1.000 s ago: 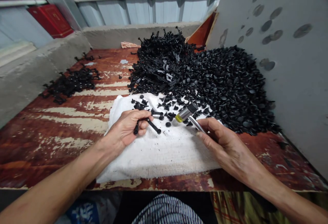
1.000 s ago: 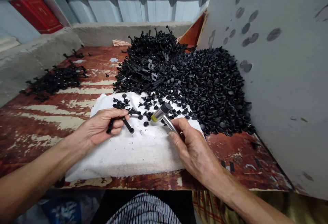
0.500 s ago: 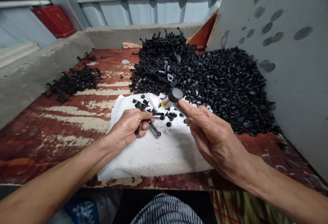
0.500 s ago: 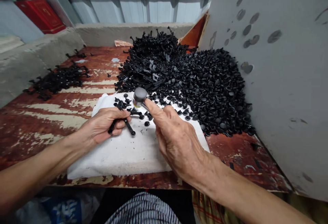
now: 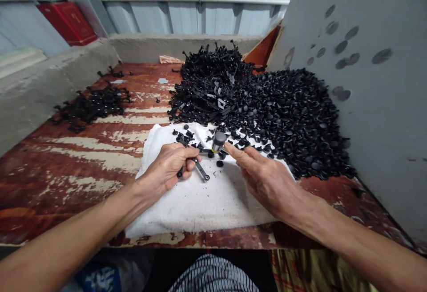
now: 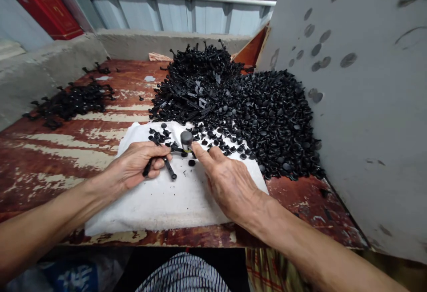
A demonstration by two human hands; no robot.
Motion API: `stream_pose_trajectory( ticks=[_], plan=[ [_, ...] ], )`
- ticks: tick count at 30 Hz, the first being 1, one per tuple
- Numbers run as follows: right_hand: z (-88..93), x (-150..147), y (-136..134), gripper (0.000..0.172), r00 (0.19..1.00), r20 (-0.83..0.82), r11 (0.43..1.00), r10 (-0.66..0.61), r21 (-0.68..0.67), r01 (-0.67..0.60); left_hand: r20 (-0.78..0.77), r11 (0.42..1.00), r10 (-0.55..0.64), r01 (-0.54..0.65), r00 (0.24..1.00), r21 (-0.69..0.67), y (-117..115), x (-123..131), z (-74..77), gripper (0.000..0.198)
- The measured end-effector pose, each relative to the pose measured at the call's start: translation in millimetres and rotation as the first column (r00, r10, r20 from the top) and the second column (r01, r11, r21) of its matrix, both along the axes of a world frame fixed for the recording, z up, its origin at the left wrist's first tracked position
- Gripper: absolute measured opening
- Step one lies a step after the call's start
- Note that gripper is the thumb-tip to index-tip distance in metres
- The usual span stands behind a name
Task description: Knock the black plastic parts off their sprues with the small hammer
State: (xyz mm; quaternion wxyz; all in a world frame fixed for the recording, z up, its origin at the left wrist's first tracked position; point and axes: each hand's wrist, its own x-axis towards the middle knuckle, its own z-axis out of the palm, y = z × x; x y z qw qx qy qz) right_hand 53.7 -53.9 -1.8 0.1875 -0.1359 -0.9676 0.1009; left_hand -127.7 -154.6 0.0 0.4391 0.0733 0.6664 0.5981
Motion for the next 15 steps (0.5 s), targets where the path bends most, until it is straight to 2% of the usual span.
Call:
stream_pose_trajectory(
  ticks=[3, 7, 10, 13, 15],
  plan=[
    [-3.5, -4, 2, 0.06, 0.999, -0.024, 0.999, -0.044, -0.019, 0.044, 0.005, 1.0, 0.011, -0.011, 1.0, 0.014, 0, 2, 0.1, 0.023],
    [-5.4, -7, 3, 0.059, 0.999, 0.032, 1.0, -0.013, 0.004, 0.013, 0.056, 0.998, 0.024, -0.028, 0.998, 0.063, -5, 10, 3.8, 0.02],
    [-7.2, -2, 7, 0.055, 0.989, -0.144, 0.997, -0.038, -0.066, 0.028, 0.103, 0.997, 0.011, -0.018, 0.995, 0.071, -21, 19, 12.8, 0.016],
    [-13.4, 7, 11, 0.05, 0.958, -0.285, 0.995, -0.04, -0.1, 0.011, 0.019, 0.998, -0.015, 0.016, 1.0, -0.056, -44, 23, 25.3, 0.007],
    [-19.6, 14, 13, 0.047, 0.952, -0.303, 0.994, -0.034, -0.107, 0.001, -0.146, 0.971, -0.132, 0.098, 0.981, -0.217, -58, 19, 32.1, 0.024]
  ],
)
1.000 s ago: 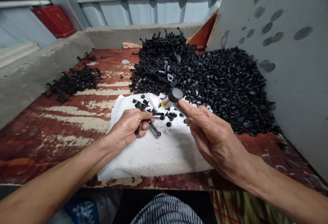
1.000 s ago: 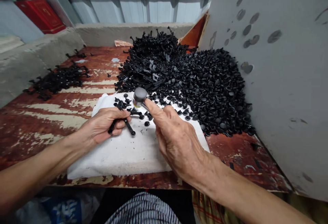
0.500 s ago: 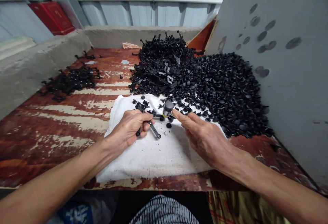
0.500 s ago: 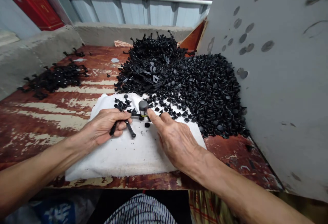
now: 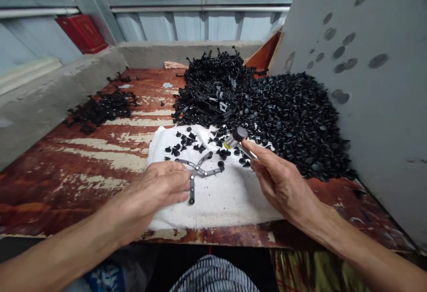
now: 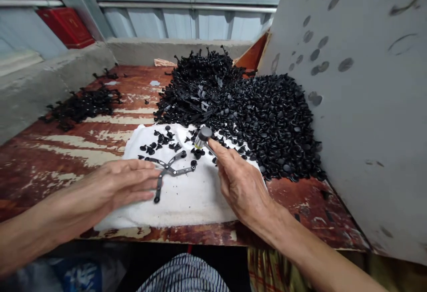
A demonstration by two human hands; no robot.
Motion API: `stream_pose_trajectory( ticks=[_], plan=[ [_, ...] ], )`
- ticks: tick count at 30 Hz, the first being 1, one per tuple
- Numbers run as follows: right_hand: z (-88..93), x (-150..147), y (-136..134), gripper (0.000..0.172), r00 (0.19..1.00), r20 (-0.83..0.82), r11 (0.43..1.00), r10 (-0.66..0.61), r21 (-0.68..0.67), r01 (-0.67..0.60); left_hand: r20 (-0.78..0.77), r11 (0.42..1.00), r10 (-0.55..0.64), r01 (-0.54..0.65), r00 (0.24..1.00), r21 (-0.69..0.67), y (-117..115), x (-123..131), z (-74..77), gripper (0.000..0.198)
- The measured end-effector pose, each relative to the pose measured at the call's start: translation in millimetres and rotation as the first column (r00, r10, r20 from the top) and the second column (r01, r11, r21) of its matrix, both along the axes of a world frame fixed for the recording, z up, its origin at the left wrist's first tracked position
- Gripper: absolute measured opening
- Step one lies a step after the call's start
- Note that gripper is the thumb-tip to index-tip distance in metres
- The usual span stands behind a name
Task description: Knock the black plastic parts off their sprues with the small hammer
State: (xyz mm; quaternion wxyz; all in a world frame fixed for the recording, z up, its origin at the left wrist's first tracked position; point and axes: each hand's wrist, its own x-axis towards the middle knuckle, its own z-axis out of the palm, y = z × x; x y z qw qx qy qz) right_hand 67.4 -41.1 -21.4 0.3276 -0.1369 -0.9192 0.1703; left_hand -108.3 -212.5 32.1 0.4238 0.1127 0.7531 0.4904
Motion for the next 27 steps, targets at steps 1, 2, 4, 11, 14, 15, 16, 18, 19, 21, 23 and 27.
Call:
stream_pose_trajectory(
  ticks=[1, 2, 4, 11, 14, 15, 16, 18, 19, 21, 23, 27],
  plan=[
    [-3.2, 3, 0, 0.046, 1.0, 0.002, 1.0, -0.004, -0.007, 0.004, -0.131, 0.992, -0.109, 0.099, 0.985, -0.081, -4, -4, 2.0, 0.03],
    [-6.1, 5, 0, 0.045, 1.0, 0.005, 1.0, -0.011, -0.013, 0.011, -0.297, 0.971, -0.222, 0.184, 0.929, -0.151, -6, -8, 2.9, 0.034],
    [-10.5, 8, 0, 0.044, 0.999, 0.021, 1.0, -0.026, -0.016, 0.026, -0.615, 0.918, -0.396, 0.298, 0.682, -0.261, -3, -17, 0.9, 0.033],
    [-12.0, 13, -2, 0.044, 0.995, 0.094, 1.0, -0.029, -0.008, 0.03, -0.705, 0.72, -0.652, 0.517, 0.278, -0.462, 34, -18, -18.9, 0.022],
    [-11.5, 15, -3, 0.044, 0.995, 0.092, 0.999, -0.028, -0.025, 0.03, -0.641, 0.763, -0.628, 0.513, 0.441, -0.394, 42, -17, -19.3, 0.016],
    [-11.4, 15, -3, 0.044, 0.996, 0.089, 0.999, -0.028, -0.031, 0.031, -0.613, 0.781, -0.611, 0.506, 0.501, -0.366, 44, -18, -18.6, 0.016],
    [-11.3, 16, -3, 0.045, 0.996, 0.085, 0.999, -0.028, -0.038, 0.031, -0.577, 0.798, -0.594, 0.504, 0.561, -0.332, 45, -19, -17.8, 0.015],
    [-10.8, 16, -3, 0.045, 0.997, 0.078, 0.998, -0.026, -0.051, 0.03, -0.468, 0.822, -0.567, 0.504, 0.678, -0.266, 46, -21, -16.0, 0.011],
    [-10.5, 15, -3, 0.044, 0.997, 0.074, 0.998, -0.026, -0.057, 0.03, -0.409, 0.833, -0.552, 0.501, 0.726, -0.235, 46, -22, -14.9, 0.009],
    [-9.7, 15, -4, 0.043, 0.997, 0.069, 0.998, -0.022, -0.062, 0.027, -0.29, 0.848, -0.53, 0.495, 0.797, -0.188, 46, -23, -12.7, 0.012],
    [-9.0, 14, -4, 0.043, 0.998, 0.063, 0.998, -0.021, -0.058, 0.025, -0.198, 0.849, -0.527, 0.5, 0.827, -0.171, 47, -24, -10.4, 0.016],
    [-9.1, 14, -4, 0.042, 0.998, 0.06, 0.998, -0.021, -0.062, 0.025, -0.053, 0.855, -0.513, 0.505, 0.857, -0.116, 49, -23, -8.3, 0.018]
  ],
)
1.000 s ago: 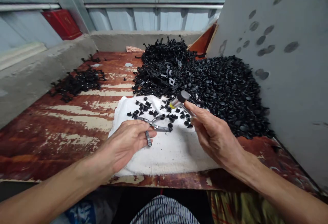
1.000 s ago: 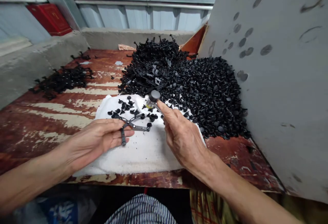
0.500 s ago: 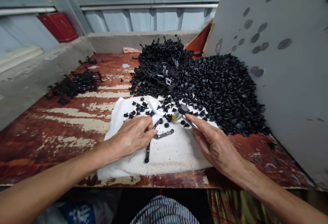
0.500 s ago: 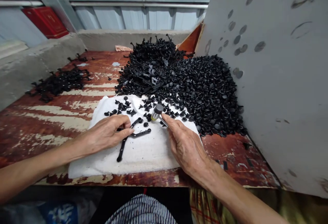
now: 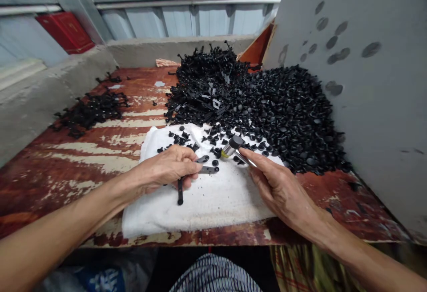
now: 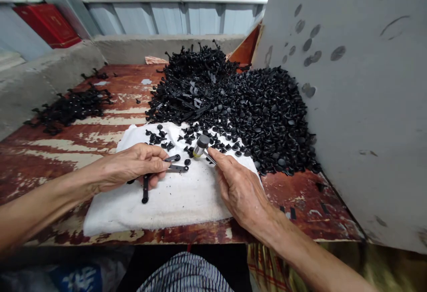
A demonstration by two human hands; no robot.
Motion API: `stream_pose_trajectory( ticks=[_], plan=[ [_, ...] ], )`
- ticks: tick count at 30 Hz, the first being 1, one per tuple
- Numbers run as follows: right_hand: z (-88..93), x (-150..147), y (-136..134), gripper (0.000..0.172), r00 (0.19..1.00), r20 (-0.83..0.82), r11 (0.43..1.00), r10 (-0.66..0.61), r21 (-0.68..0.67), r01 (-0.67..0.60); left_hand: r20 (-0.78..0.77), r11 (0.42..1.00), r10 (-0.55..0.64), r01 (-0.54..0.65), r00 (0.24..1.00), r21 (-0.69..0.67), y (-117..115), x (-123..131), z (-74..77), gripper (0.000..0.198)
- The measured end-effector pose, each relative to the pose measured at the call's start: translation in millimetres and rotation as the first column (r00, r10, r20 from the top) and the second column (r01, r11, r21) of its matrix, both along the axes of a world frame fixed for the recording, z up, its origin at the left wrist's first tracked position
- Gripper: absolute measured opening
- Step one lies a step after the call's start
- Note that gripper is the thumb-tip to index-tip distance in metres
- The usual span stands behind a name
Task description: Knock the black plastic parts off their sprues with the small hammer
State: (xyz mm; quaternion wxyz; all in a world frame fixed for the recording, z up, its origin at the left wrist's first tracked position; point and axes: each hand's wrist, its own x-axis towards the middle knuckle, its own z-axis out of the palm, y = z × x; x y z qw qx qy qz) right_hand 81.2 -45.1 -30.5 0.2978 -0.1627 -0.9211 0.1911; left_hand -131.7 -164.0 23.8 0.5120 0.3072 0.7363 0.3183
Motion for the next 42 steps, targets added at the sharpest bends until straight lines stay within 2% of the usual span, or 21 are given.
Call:
stream_pose_trajectory(
  ticks=[3, 6, 9, 13, 19, 29, 42],
  plan=[
    [-1.7, 0, 1, 0.043, 1.0, 0.002, 1.0, -0.003, 0.003, 0.003, 0.143, 0.998, 0.061, -0.062, 0.988, 0.006, 0, 2, -0.4, 0.016],
    [-3.9, 0, 2, 0.043, 1.0, 0.01, 1.0, -0.012, 0.006, 0.011, 0.26, 0.982, 0.182, -0.189, 0.948, 0.002, 1, 7, -2.1, 0.015],
    [-5.8, 0, 2, 0.043, 1.0, 0.01, 1.0, -0.017, 0.002, 0.017, 0.332, 0.951, 0.287, -0.308, 0.899, 0.014, 2, 10, -6.5, 0.02],
    [-6.8, 1, 1, 0.043, 1.0, 0.01, 1.0, -0.015, -0.012, 0.015, 0.373, 0.926, 0.344, -0.377, 0.862, 0.017, 3, 11, -12.8, 0.023],
    [-4.0, 1, 0, 0.044, 0.999, 0.018, 0.998, -0.03, -0.048, 0.031, 0.407, 0.916, 0.369, -0.401, 0.836, -0.008, 3, 11, -14.1, 0.022],
    [-3.1, 2, 2, 0.046, 1.0, 0.025, 0.999, -0.018, -0.034, 0.019, 0.394, 0.909, 0.403, -0.411, 0.826, -0.068, 7, 11, -15.3, 0.022],
    [-2.6, 2, 1, 0.044, 0.999, 0.033, 0.999, -0.018, -0.033, 0.019, 0.387, 0.908, 0.394, -0.419, 0.834, -0.022, 8, 13, -16.8, 0.019]
  ],
)
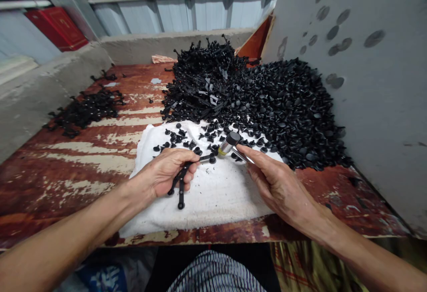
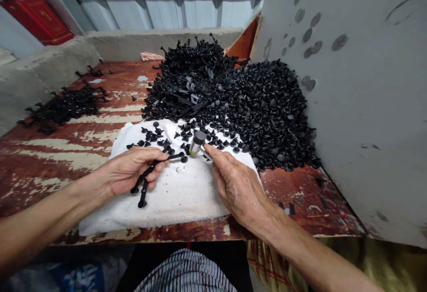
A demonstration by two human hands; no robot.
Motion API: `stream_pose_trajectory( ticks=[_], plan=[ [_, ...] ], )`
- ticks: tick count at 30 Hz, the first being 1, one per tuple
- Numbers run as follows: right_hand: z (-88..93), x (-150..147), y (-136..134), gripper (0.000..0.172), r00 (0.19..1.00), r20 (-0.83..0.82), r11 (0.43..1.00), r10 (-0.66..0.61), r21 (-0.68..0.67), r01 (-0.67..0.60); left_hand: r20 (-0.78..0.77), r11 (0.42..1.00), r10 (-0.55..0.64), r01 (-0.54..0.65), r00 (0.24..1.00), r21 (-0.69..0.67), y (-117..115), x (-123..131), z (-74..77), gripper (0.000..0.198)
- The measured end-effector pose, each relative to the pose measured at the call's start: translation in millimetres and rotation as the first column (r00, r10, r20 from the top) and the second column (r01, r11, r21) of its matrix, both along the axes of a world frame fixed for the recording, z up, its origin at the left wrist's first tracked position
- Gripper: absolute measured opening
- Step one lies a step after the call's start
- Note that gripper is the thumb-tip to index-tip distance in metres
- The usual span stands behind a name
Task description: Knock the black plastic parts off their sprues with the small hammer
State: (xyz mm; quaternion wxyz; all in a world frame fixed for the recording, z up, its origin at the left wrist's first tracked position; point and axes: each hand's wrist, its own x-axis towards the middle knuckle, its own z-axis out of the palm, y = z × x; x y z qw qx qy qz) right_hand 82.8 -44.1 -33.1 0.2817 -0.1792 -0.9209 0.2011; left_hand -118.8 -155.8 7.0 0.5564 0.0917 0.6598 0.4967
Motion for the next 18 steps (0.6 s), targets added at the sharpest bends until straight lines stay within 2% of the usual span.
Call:
stream_pose_trajectory(
  ticks=[18],
  plan=[
    [-1.5, 0.3, 1.2, 0.047, 1.0, 0.013, 1.0, 0.003, -0.005, -0.003, -0.021, 1.0, 0.015, -0.016, 1.0, -0.013, 2.3, 2.3, -1.0, 0.021]
  ],
)
